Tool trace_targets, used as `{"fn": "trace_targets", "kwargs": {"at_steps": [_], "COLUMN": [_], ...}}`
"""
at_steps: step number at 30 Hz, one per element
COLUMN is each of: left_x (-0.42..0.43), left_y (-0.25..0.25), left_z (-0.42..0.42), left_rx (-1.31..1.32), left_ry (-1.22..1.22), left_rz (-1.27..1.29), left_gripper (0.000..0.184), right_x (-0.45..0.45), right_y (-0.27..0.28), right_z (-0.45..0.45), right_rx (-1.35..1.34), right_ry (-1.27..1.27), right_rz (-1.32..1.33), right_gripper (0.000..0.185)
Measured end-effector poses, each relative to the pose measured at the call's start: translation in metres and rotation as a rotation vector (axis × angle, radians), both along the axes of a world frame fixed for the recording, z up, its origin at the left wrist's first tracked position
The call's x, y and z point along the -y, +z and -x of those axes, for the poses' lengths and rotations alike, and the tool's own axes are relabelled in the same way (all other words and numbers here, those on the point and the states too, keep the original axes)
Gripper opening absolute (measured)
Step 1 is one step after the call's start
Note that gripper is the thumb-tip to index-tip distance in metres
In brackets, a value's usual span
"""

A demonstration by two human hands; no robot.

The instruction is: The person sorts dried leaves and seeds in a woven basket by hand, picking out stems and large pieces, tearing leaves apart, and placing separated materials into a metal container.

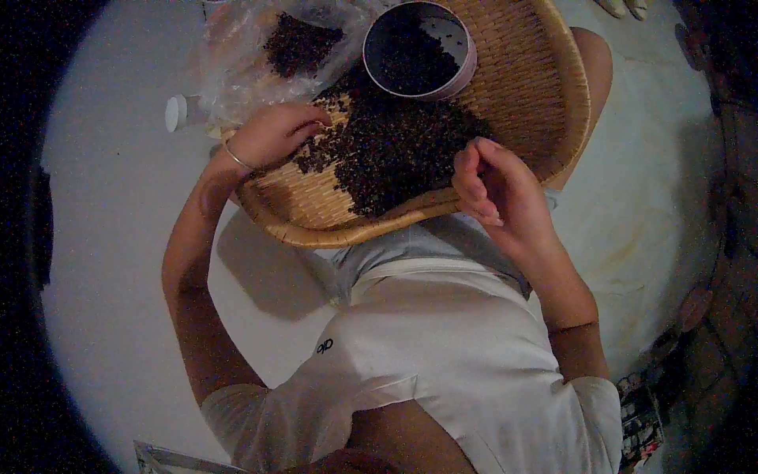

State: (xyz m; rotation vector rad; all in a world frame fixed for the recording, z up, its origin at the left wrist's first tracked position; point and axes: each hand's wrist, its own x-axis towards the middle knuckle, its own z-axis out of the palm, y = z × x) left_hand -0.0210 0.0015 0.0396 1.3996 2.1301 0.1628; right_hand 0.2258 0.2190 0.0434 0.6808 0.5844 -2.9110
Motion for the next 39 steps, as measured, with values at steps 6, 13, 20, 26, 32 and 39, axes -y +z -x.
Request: {"fn": "trace_targets", "kwargs": {"at_steps": [6,13,20,26,32,39], "left_x": [-0.004,0.000,0.006,0.013,-0.006,-0.012], "left_y": [0.000,0.007,-0.003,-0.023,0.021,0.012], "left_z": [0.003,0.013,-0.002,0.017,0.015,-0.008], "left_rx": [-0.053,-0.055,-0.089,0.137,0.813,0.023], "left_ry": [-0.051,-0.001,-0.282,-0.120,0.522,-0.183], "left_rz": [-0.041,-0.025,0.036,-0.056,0.190,0.046], "left_gripper": [0.021,0.023,0.023,0.023,0.026,0.033], "right_x": [0.001,0.001,0.002,0.002,0.001,0.001], "right_y": [0.002,-0.003,-0.004,-0.004,-0.005,-0.005], "right_z": [0.001,-0.001,0.001,0.002,0.003,0.005], "right_rx": [-0.009,-0.046,0.011,-0.003,0.014,-0.009], "right_ry": [0.025,0.031,0.032,0.041,0.047,0.074], "right_rz": [-0.052,-0.065,-0.068,-0.061,-0.046,-0.096], "right_gripper": [0.030,0.031,0.028,0.026,0.026,0.027]}}
